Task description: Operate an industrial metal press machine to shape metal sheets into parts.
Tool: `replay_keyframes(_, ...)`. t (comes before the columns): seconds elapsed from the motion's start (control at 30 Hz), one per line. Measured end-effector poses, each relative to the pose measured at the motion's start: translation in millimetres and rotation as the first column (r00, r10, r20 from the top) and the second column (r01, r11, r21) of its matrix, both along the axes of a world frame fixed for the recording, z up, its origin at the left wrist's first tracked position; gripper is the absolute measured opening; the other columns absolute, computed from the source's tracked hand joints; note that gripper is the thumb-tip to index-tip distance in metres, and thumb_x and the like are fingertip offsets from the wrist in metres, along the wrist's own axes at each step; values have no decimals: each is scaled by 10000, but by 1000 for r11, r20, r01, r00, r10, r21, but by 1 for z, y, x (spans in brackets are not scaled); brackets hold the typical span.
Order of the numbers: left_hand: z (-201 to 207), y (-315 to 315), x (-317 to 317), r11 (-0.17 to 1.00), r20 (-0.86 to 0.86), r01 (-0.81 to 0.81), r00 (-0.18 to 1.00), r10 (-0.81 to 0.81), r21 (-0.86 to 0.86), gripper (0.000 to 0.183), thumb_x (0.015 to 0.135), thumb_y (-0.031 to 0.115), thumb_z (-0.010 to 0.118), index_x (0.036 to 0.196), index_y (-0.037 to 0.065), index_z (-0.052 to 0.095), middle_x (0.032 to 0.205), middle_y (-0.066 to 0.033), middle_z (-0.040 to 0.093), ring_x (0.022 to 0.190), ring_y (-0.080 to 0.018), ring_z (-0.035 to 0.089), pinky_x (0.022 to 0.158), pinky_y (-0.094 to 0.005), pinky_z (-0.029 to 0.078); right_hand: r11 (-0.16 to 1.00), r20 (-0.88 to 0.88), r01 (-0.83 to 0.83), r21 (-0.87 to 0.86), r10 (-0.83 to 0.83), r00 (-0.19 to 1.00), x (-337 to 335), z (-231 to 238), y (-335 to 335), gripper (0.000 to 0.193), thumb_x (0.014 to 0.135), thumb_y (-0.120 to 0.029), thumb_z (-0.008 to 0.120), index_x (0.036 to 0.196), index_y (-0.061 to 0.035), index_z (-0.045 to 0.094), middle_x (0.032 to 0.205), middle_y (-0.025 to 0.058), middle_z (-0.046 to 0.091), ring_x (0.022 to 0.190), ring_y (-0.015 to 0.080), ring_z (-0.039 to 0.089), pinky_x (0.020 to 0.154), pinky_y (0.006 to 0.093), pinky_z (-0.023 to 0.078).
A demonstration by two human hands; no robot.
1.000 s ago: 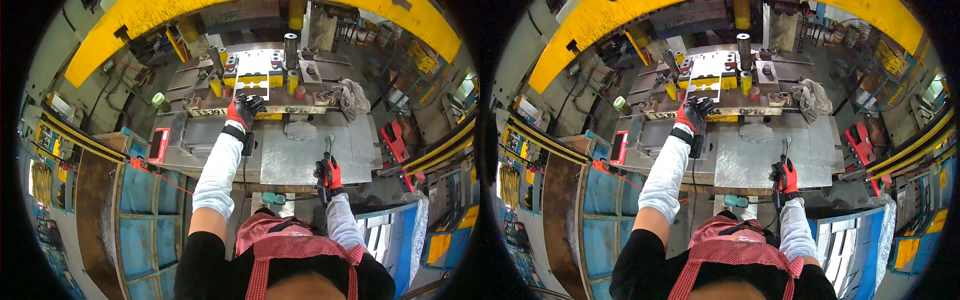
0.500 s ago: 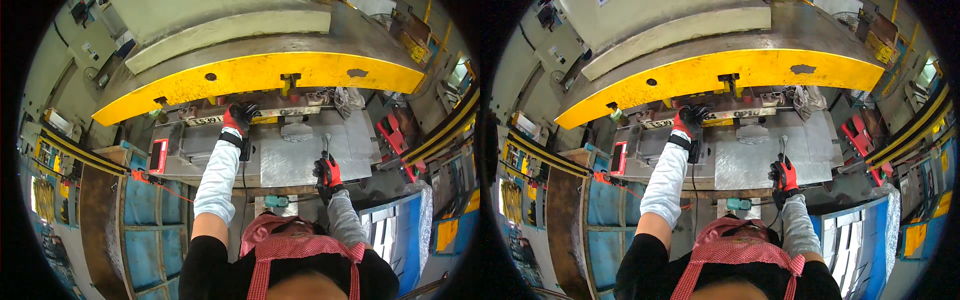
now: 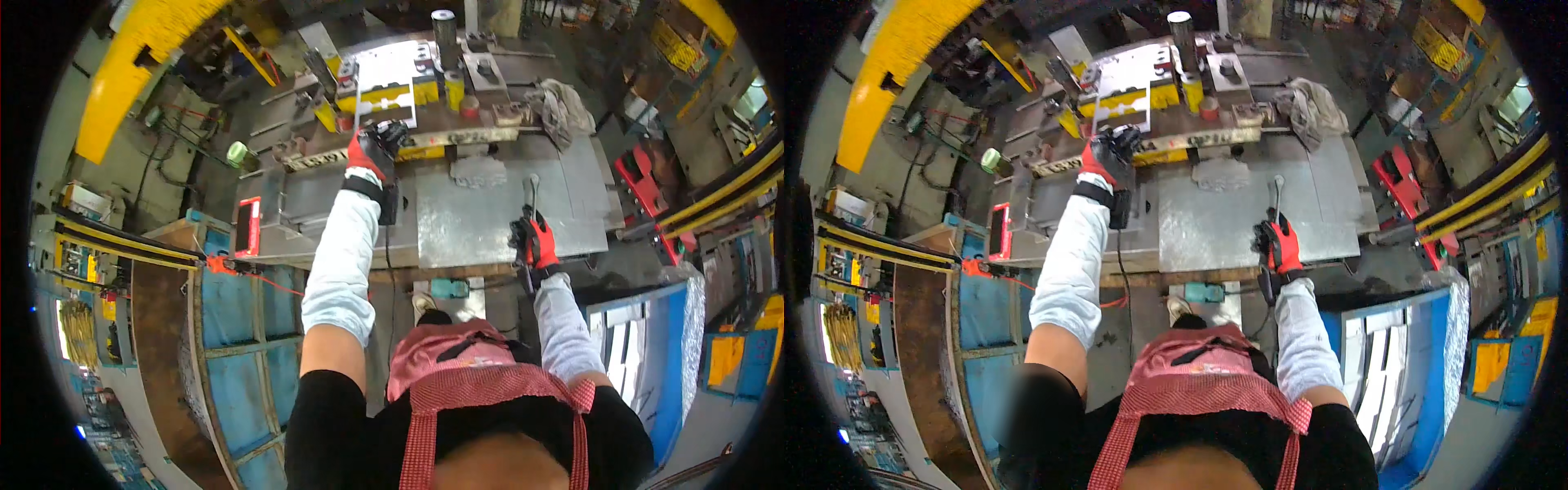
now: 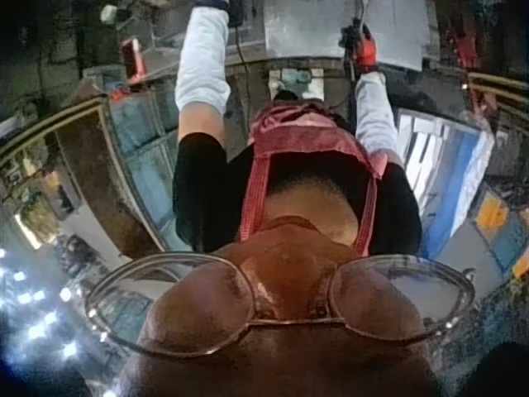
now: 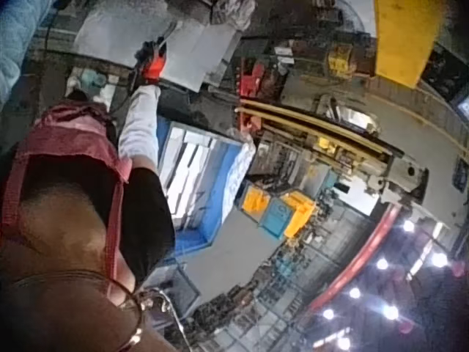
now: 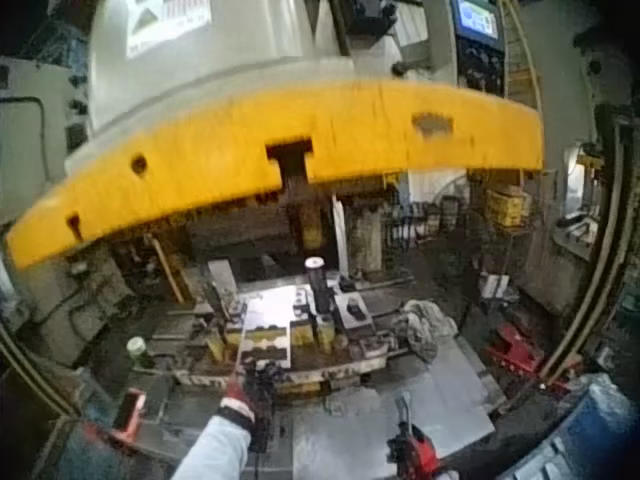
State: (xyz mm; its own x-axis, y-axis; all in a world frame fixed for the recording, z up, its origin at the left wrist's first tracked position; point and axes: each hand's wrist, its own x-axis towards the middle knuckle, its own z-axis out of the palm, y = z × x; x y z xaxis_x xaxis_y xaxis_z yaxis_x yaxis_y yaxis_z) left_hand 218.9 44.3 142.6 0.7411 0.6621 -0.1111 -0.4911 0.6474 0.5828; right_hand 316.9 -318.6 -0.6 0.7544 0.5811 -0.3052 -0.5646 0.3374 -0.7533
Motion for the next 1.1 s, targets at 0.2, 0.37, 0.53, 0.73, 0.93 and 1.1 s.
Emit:
replay_keyframes(0.2, -2, 13, -2, 983, 65, 183, 981, -181, -28, 301, 906, 229, 356, 1051, -18, 448, 984, -228, 574, 926, -368, 571, 859, -470, 457, 992, 383, 44, -120, 5, 924, -2, -12, 2, 435, 802, -51, 569, 1201, -83, 398, 858, 85, 561, 650, 159, 538, 570, 300, 477)
replay_keyframes(0.37, 12, -11, -2, 997, 33, 80, 996, -81, 15, 413, 900, 318, 350, 954, -44, 541, 863, -192, 610, 824, -355, 605, 772, -474, 485, 975, 540, -36, -221, 153, 828, -15, 110, 85, 483, 803, -97, 581, 1253, -68, 408, 848, 24, 543, 673, 90, 501, 572, 240, 442)
replay_keyframes(0.53, -2, 15, -18, 954, -31, 299, 954, -300, -31, 427, 903, 338, 369, 1080, -13, 538, 960, -188, 613, 842, -312, 606, 776, -430, 490, 922, 605, -345, -179, 379, 700, 20, 215, 228, 382, 815, -134, 571, 1179, -57, 484, 767, 0, 541, 667, 72, 469, 586, 231, 425)
replay_keyframes(0.73, -13, 3, 9, 934, 86, 271, 951, -297, 232, 318, 920, 236, 380, 1082, 9, 532, 983, -163, 599, 895, -286, 597, 793, -384, 495, 918, 928, -154, -367, 350, -125, 127, 195, 314, 215, 737, -64, 536, 944, -70, 595, 808, 107, 615, 743, 216, 597, 690, 312, 477)
replay_keyframes(0.93, 2, 17, -68, -189, -247, 394, 814, 525, 899, 202, 774, 165, 557, 924, 48, 626, 850, -132, 632, 827, -294, 597, 733, -352, 473, 961, 784, -202, -191, 273, 557, 24, 208, 208, 366, 825, -167, 592, 1152, -33, 495, 735, 3, 534, 564, 51, 486, 503, 203, 404)
replay_keyframes(1.1, -40, 33, -169, -284, -14, 231, 797, 604, 931, 151, 556, 120, 695, 644, 61, 587, 692, -116, 594, 746, -327, 578, 713, -411, 439, 950, 359, -212, -230, 286, 888, -18, 165, 85, 472, 817, -100, 560, 1265, -49, 422, 764, 11, 562, 545, 55, 458, 478, 201, 382)
